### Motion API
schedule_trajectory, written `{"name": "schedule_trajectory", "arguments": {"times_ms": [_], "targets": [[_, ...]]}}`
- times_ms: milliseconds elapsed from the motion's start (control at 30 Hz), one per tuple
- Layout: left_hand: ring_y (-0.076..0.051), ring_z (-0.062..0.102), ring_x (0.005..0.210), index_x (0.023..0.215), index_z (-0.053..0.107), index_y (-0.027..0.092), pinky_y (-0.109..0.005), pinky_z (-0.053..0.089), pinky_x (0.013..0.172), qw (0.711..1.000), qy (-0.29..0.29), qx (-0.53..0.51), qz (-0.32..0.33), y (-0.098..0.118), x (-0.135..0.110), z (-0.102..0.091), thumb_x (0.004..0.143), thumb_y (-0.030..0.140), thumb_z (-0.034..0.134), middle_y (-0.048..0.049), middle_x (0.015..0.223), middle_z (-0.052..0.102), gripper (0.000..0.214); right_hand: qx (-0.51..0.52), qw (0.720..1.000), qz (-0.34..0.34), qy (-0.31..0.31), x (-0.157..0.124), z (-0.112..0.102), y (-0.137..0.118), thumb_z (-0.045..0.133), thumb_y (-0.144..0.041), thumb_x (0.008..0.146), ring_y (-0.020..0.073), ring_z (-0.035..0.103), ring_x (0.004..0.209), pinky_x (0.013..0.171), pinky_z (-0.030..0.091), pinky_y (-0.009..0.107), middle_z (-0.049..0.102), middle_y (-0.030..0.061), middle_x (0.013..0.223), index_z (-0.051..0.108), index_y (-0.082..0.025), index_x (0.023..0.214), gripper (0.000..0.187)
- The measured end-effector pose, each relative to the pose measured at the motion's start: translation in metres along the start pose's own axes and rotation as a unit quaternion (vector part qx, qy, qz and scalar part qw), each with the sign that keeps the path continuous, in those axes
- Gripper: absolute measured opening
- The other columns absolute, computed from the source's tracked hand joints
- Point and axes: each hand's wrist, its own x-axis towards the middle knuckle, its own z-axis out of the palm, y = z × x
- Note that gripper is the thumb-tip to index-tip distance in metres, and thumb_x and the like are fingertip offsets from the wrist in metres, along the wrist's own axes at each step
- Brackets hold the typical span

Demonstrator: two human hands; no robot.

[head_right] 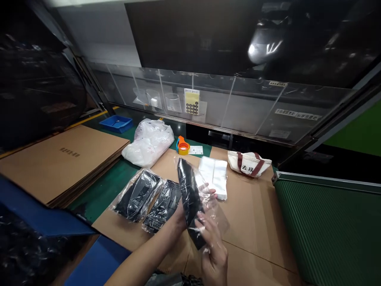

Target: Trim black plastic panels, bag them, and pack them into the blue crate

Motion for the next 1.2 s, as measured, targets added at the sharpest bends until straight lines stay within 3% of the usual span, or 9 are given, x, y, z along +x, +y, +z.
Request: {"name": "schedule_trajectory", "arguments": {"times_ms": [100,200,333,467,567,733,833,1000,1200], "targets": [[-0.016,0.058,0.063,0.090,0.060,0.012,-0.029,0.047,0.063,0.991,0.054,0.104,0.069,0.001,0.003,-0.019,0.075,0.057,0.049,-0.0053,0.069,0.061,0.048,0.076,0.981,0.172,-0.053,-0.003,0.012,0.000,0.048,-0.023,0.084,0.0225,0.048,0.116,0.099,0.037,0.039,0.054,0.0036,0.124,0.056,-0.026,0.116,0.034],[-0.016,0.058,0.072,0.093,0.056,0.015,-0.028,0.046,0.069,0.976,0.094,0.175,0.093,0.025,0.004,-0.060,0.077,0.057,0.047,-0.0047,0.080,0.063,0.046,0.133,0.943,0.283,-0.113,0.000,0.011,0.001,0.053,-0.036,0.081,0.0229,0.050,0.114,0.099,0.037,0.037,0.058,0.0058,0.119,0.061,-0.023,0.111,0.034],[-0.022,0.057,0.086,0.086,0.055,0.015,-0.032,0.042,0.080,0.925,0.151,0.333,0.101,0.064,0.001,-0.133,0.070,0.052,0.057,-0.0061,0.089,0.063,0.040,0.175,0.908,0.361,-0.118,0.003,0.004,0.009,0.053,-0.044,0.079,0.0226,0.052,0.111,0.098,0.038,0.034,0.061,0.0059,0.114,0.064,-0.023,0.104,0.034],[-0.031,0.052,0.099,0.088,0.056,0.013,-0.040,0.035,0.090,0.843,0.227,0.481,0.079,0.073,0.002,-0.189,0.066,0.047,0.061,-0.0118,0.096,0.062,0.041,0.198,0.894,0.384,-0.122,0.004,0.010,0.025,0.054,-0.045,0.078,0.0244,0.054,0.107,0.098,0.036,0.037,0.064,0.0072,0.109,0.065,-0.023,0.099,0.033],[-0.032,0.050,0.104,0.096,0.055,0.012,-0.041,0.032,0.091,0.796,0.249,0.549,0.054,0.061,0.007,-0.205,0.070,0.041,0.056,-0.0163,0.104,0.059,0.039,0.232,0.878,0.391,-0.152,0.004,0.027,0.042,0.059,-0.046,0.074,0.0261,0.056,0.102,0.096,0.037,0.041,0.065,0.0090,0.103,0.066,-0.020,0.095,0.034],[-0.032,0.045,0.111,0.095,0.053,0.013,-0.040,0.027,0.096,0.762,0.255,0.594,0.042,0.041,0.007,-0.201,0.073,0.034,0.055,-0.0172,0.108,0.056,0.030,0.270,0.839,0.455,-0.127,0.007,0.074,0.081,0.072,-0.051,0.054,0.0301,0.052,0.108,0.095,0.038,0.043,0.062,0.0124,0.108,0.064,-0.017,0.093,0.053],[-0.031,0.041,0.115,0.092,0.051,0.014,-0.040,0.024,0.099,0.767,0.257,0.586,0.049,0.031,0.004,-0.200,0.072,0.034,0.056,-0.0164,0.112,0.051,0.029,0.273,0.818,0.493,-0.114,0.013,0.104,0.098,0.074,-0.053,0.049,0.0311,0.047,0.115,0.095,0.038,0.044,0.058,0.0135,0.116,0.059,-0.017,0.101,0.065],[-0.027,0.051,0.104,0.108,0.041,0.011,-0.038,0.033,0.093,0.821,0.252,0.511,0.027,0.019,0.007,-0.209,0.069,0.040,0.061,-0.0163,0.109,0.053,0.052,0.343,0.769,0.519,-0.147,0.028,0.143,0.105,0.069,-0.052,0.058,0.0275,0.060,0.098,0.083,0.048,0.038,0.066,0.0124,0.101,0.058,-0.014,0.101,0.059],[-0.028,0.051,0.107,0.114,0.042,0.008,-0.039,0.036,0.094,0.901,0.225,0.371,-0.006,0.013,0.002,-0.201,0.068,0.055,0.059,-0.0215,0.117,0.052,0.068,0.381,0.739,0.523,-0.188,0.044,0.151,0.106,0.073,-0.043,0.057,0.0280,0.065,0.082,0.076,0.051,0.040,0.069,0.0122,0.085,0.060,-0.010,0.098,0.053]]}}
